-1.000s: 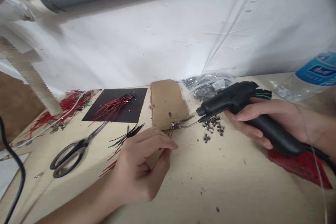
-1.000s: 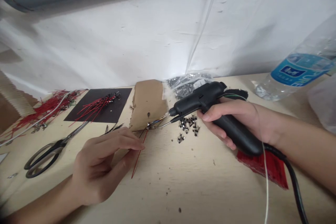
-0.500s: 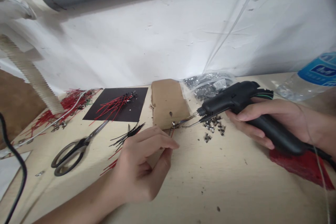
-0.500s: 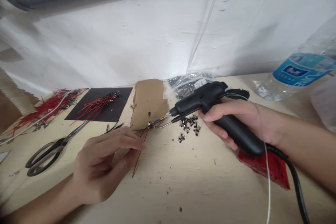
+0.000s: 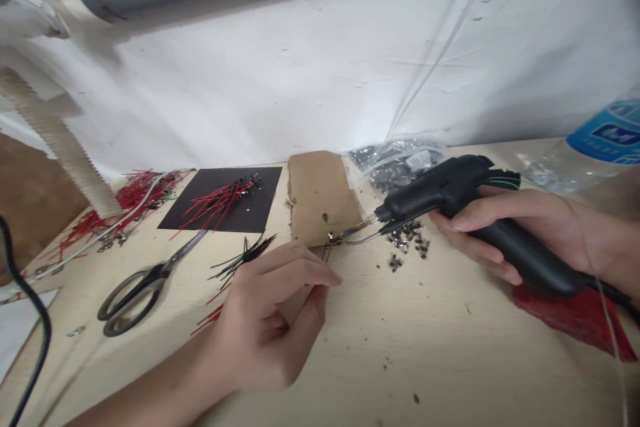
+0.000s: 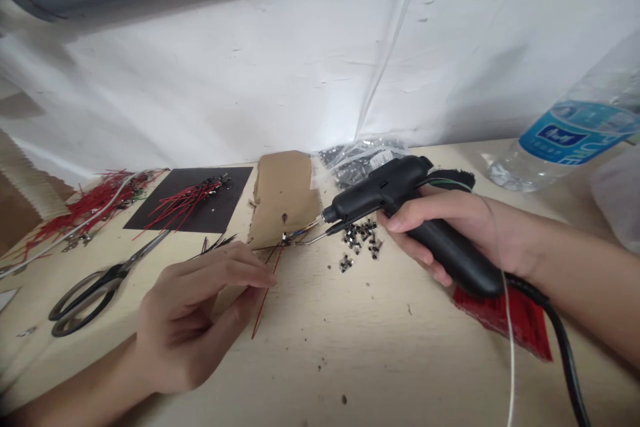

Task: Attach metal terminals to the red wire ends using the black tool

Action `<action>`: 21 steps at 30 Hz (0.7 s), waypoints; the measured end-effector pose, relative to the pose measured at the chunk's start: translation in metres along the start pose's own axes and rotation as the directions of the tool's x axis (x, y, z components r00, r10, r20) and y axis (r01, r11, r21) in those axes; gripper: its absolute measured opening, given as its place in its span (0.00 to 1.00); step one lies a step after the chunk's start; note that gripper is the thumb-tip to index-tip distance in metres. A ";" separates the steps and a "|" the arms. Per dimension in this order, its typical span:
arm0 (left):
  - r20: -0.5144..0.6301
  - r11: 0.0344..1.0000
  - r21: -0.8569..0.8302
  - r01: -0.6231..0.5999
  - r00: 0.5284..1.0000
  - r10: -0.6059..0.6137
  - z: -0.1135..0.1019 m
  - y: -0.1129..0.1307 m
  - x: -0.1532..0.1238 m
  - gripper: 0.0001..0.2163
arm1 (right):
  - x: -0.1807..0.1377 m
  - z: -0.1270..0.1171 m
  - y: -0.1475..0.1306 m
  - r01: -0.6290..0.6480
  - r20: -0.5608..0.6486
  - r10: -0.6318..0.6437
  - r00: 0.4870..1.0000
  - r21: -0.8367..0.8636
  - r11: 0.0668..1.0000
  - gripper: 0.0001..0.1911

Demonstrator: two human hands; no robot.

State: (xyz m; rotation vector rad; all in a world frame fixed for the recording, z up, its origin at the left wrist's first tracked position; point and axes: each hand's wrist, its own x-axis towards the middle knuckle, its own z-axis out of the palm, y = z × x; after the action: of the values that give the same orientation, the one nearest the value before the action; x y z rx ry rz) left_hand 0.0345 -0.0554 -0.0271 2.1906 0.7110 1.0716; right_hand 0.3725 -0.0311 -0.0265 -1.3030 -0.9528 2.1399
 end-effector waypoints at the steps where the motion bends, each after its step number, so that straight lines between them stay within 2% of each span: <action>1: -0.001 1.000 0.000 -0.003 1.000 0.003 0.000 0.000 0.000 0.11 | 0.000 0.000 0.000 -0.002 0.005 0.002 1.000 0.003 1.000 0.09; 6: -0.004 1.000 0.005 -0.001 1.000 0.001 -0.001 0.002 0.001 0.12 | -0.001 -0.002 0.001 -0.003 -0.010 0.002 1.000 -0.013 1.000 0.11; 15: 0.024 0.997 0.009 -0.079 0.997 0.079 0.002 0.006 -0.002 0.14 | -0.002 -0.001 0.001 -0.014 -0.029 0.014 0.999 -0.001 1.000 0.11; 21: 0.041 0.999 0.020 -0.051 0.998 0.050 0.002 0.005 -0.001 0.14 | -0.001 0.000 0.000 -0.015 -0.022 0.015 1.000 -0.008 1.000 0.10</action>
State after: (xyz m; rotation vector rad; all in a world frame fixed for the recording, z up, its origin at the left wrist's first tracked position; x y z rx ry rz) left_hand 0.0365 -0.0600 -0.0249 2.2526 0.6547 1.0456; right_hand 0.3728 -0.0322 -0.0258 -1.3387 -0.9472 2.1308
